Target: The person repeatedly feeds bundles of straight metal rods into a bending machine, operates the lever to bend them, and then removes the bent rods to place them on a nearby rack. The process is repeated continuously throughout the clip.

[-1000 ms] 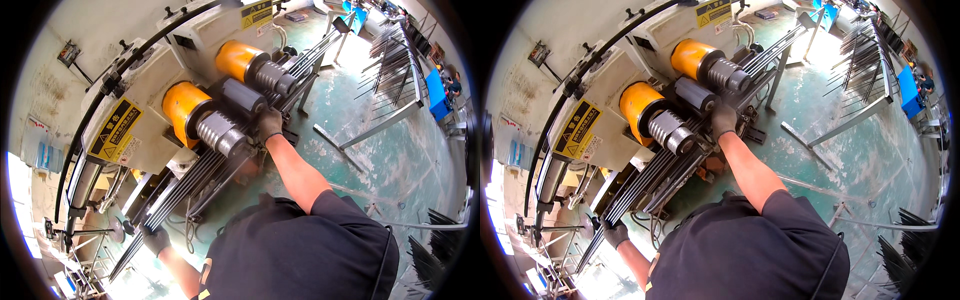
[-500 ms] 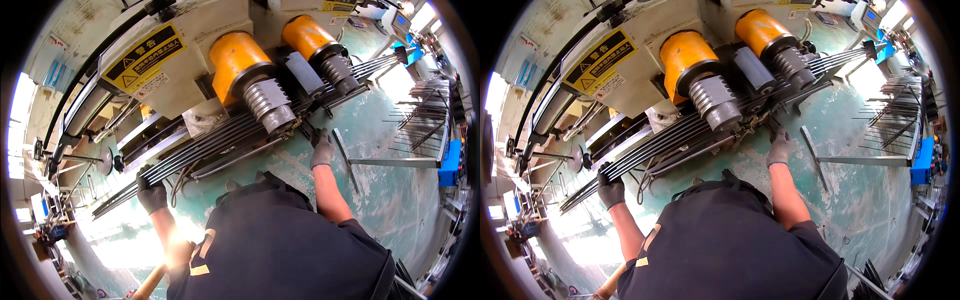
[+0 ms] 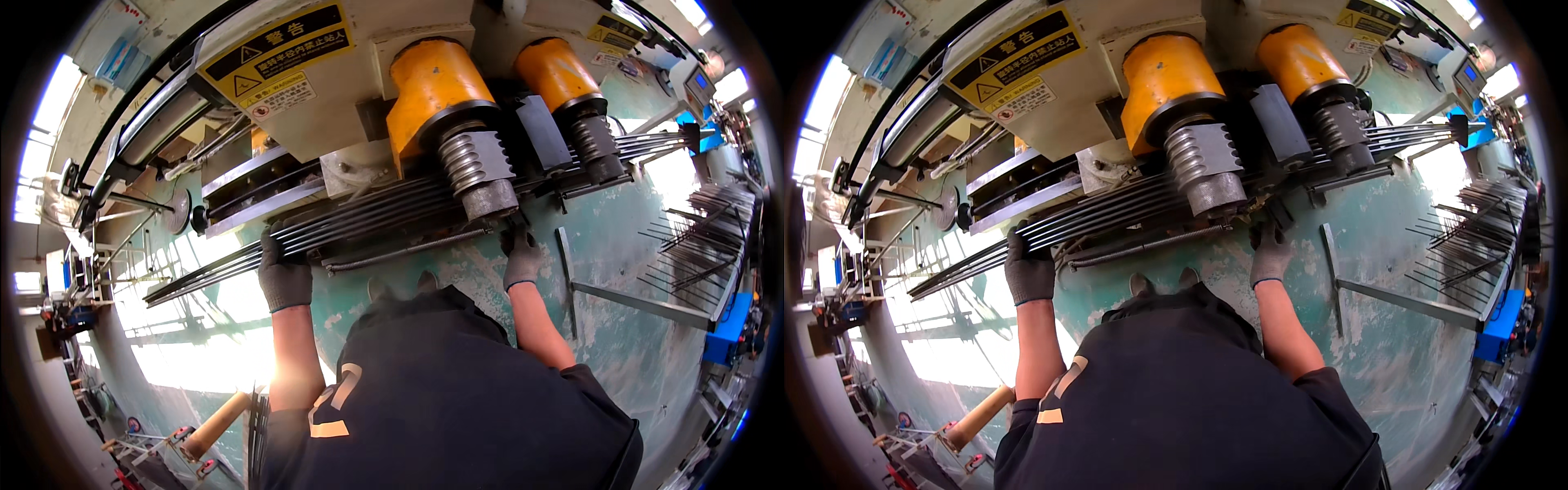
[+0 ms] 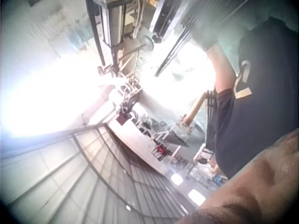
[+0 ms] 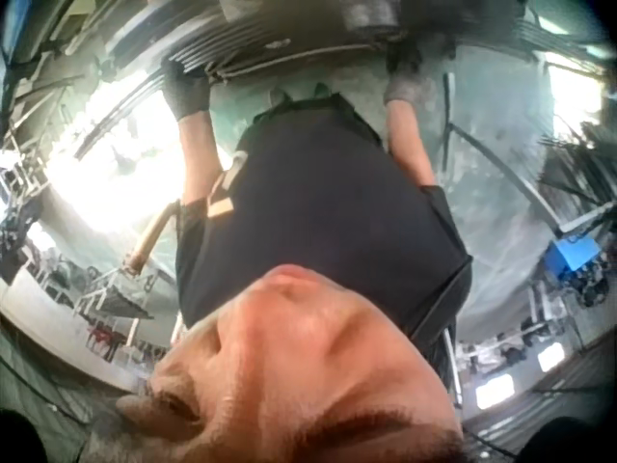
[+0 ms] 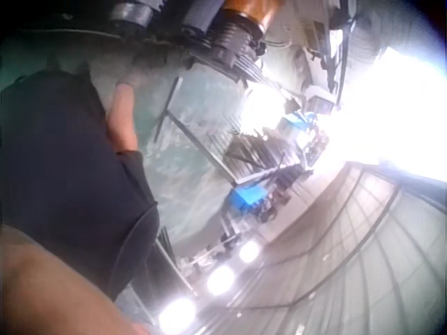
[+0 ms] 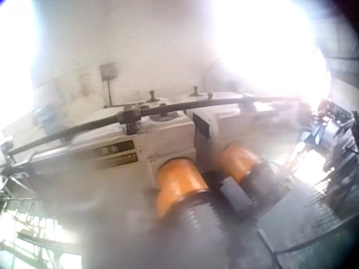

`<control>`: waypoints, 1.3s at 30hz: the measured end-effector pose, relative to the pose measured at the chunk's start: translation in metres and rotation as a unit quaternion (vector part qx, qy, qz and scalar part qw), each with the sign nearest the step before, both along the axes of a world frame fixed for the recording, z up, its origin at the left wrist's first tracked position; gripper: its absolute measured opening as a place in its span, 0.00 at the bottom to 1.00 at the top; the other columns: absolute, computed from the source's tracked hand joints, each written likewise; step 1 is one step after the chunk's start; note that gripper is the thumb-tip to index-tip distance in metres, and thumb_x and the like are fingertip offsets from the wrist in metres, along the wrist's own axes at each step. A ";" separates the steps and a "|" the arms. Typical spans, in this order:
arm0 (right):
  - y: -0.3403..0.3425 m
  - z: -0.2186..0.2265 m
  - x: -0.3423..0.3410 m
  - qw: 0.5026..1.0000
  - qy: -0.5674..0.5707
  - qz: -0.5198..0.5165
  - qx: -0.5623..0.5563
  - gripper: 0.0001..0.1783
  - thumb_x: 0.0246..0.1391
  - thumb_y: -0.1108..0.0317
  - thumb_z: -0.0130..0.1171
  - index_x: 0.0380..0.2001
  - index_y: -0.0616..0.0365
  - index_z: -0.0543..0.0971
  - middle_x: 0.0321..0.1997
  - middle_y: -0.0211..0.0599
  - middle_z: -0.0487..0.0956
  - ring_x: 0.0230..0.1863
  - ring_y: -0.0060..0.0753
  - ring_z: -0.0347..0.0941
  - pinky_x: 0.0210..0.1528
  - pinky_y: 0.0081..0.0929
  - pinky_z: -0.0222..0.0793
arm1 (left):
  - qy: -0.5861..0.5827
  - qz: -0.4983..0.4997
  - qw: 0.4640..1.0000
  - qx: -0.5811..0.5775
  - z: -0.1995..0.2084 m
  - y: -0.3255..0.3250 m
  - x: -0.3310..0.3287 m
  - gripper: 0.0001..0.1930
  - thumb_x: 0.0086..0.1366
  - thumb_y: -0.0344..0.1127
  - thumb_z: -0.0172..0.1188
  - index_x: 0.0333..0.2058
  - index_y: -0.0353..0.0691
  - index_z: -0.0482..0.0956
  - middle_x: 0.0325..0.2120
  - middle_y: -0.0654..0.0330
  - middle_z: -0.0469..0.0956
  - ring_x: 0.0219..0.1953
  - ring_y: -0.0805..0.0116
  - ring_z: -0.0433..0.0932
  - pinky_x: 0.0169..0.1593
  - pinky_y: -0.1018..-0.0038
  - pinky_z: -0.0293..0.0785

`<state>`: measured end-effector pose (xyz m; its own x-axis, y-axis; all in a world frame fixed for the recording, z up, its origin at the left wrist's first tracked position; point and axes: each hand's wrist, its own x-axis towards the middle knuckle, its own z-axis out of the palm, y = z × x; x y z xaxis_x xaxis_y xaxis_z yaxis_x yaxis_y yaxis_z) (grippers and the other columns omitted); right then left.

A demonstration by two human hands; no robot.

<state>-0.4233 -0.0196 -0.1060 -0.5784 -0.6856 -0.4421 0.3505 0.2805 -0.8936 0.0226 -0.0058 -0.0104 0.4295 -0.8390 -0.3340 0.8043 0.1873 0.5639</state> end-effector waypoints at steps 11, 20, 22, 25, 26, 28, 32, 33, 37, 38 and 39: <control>0.037 -0.066 0.009 0.971 0.116 0.119 0.172 0.22 0.64 0.46 0.67 0.35 0.55 0.87 0.30 0.29 0.85 0.26 0.21 0.78 0.26 0.22 0.70 | -0.657 -0.083 0.741 0.110 -0.044 0.057 0.104 0.30 0.79 0.54 0.48 0.65 0.34 0.69 0.64 0.47 0.73 0.67 0.45 0.69 0.74 0.45 0.59; 0.135 -0.126 0.026 0.891 0.276 0.094 0.347 0.24 0.67 0.49 0.61 0.31 0.61 0.85 0.26 0.36 0.84 0.26 0.32 0.79 0.31 0.31 0.74 | 0.037 0.188 0.980 -0.050 0.002 0.112 0.337 0.24 0.77 0.54 0.51 0.53 0.39 0.80 0.50 0.49 0.83 0.56 0.45 0.80 0.66 0.41 0.70; 0.156 -0.124 0.054 0.854 0.324 0.127 0.387 0.24 0.65 0.48 0.62 0.30 0.61 0.85 0.27 0.37 0.85 0.28 0.33 0.80 0.34 0.33 0.75 | 0.010 0.224 0.974 -0.033 0.001 0.120 0.390 0.24 0.78 0.54 0.50 0.53 0.39 0.80 0.49 0.49 0.83 0.55 0.45 0.80 0.65 0.41 0.72; 0.188 -0.129 0.091 0.830 0.368 0.187 0.375 0.23 0.61 0.48 0.62 0.29 0.60 0.87 0.27 0.36 0.87 0.30 0.36 0.83 0.38 0.36 0.76 | -0.006 0.222 0.975 0.006 -0.004 0.133 0.456 0.21 0.80 0.50 0.48 0.50 0.38 0.79 0.49 0.48 0.82 0.56 0.45 0.79 0.65 0.41 0.73; 0.195 -0.134 0.106 0.823 0.381 0.196 0.371 0.22 0.59 0.49 0.61 0.29 0.58 0.88 0.28 0.36 0.87 0.31 0.37 0.84 0.39 0.37 0.76 | -0.014 0.204 0.979 0.008 -0.008 0.137 0.473 0.20 0.80 0.49 0.47 0.50 0.38 0.79 0.50 0.46 0.82 0.56 0.44 0.79 0.65 0.41 0.73; 0.214 -0.134 0.126 0.824 0.376 0.224 0.359 0.22 0.58 0.49 0.60 0.29 0.56 0.89 0.29 0.35 0.88 0.33 0.38 0.85 0.41 0.38 0.76 | -0.029 0.159 0.987 0.010 -0.004 0.132 0.488 0.19 0.80 0.47 0.47 0.50 0.38 0.78 0.51 0.44 0.80 0.56 0.42 0.78 0.64 0.40 0.73; 0.212 -0.100 0.162 0.807 0.367 0.324 0.329 0.22 0.57 0.49 0.62 0.31 0.59 0.88 0.32 0.36 0.88 0.36 0.37 0.85 0.44 0.37 0.76 | -0.100 0.088 0.991 -0.009 0.011 0.138 0.481 0.27 0.79 0.40 0.55 0.69 0.35 0.61 0.58 0.41 0.76 0.56 0.42 0.79 0.62 0.46 0.78; 0.210 -0.099 0.162 0.814 0.365 0.321 0.319 0.22 0.57 0.48 0.62 0.32 0.59 0.88 0.31 0.37 0.88 0.36 0.37 0.84 0.44 0.37 0.75 | -0.178 0.063 0.982 0.011 0.007 0.144 0.483 0.30 0.75 0.33 0.58 0.71 0.40 0.58 0.60 0.42 0.75 0.57 0.46 0.79 0.59 0.50 0.82; 0.190 -0.076 0.166 0.834 0.352 0.267 0.330 0.23 0.55 0.49 0.62 0.34 0.61 0.87 0.32 0.40 0.87 0.35 0.41 0.84 0.43 0.38 0.75 | -0.186 0.014 0.981 0.052 -0.003 0.163 0.495 0.24 0.80 0.53 0.48 0.69 0.56 0.68 0.63 0.47 0.75 0.62 0.43 0.77 0.62 0.41 0.77; 0.189 -0.071 0.165 0.832 0.365 0.263 0.324 0.23 0.55 0.49 0.62 0.34 0.61 0.87 0.32 0.40 0.87 0.35 0.41 0.84 0.43 0.38 0.76 | -0.202 -0.011 0.978 0.057 0.000 0.163 0.495 0.25 0.80 0.55 0.47 0.70 0.57 0.67 0.63 0.49 0.75 0.63 0.45 0.76 0.63 0.41 0.76; 0.187 -0.066 0.163 0.830 0.380 0.260 0.314 0.23 0.55 0.49 0.62 0.33 0.61 0.87 0.32 0.41 0.87 0.34 0.41 0.84 0.43 0.38 0.76 | -0.191 -0.011 0.979 0.065 0.005 0.160 0.491 0.24 0.80 0.52 0.50 0.69 0.54 0.67 0.63 0.48 0.74 0.62 0.44 0.76 0.62 0.38 0.76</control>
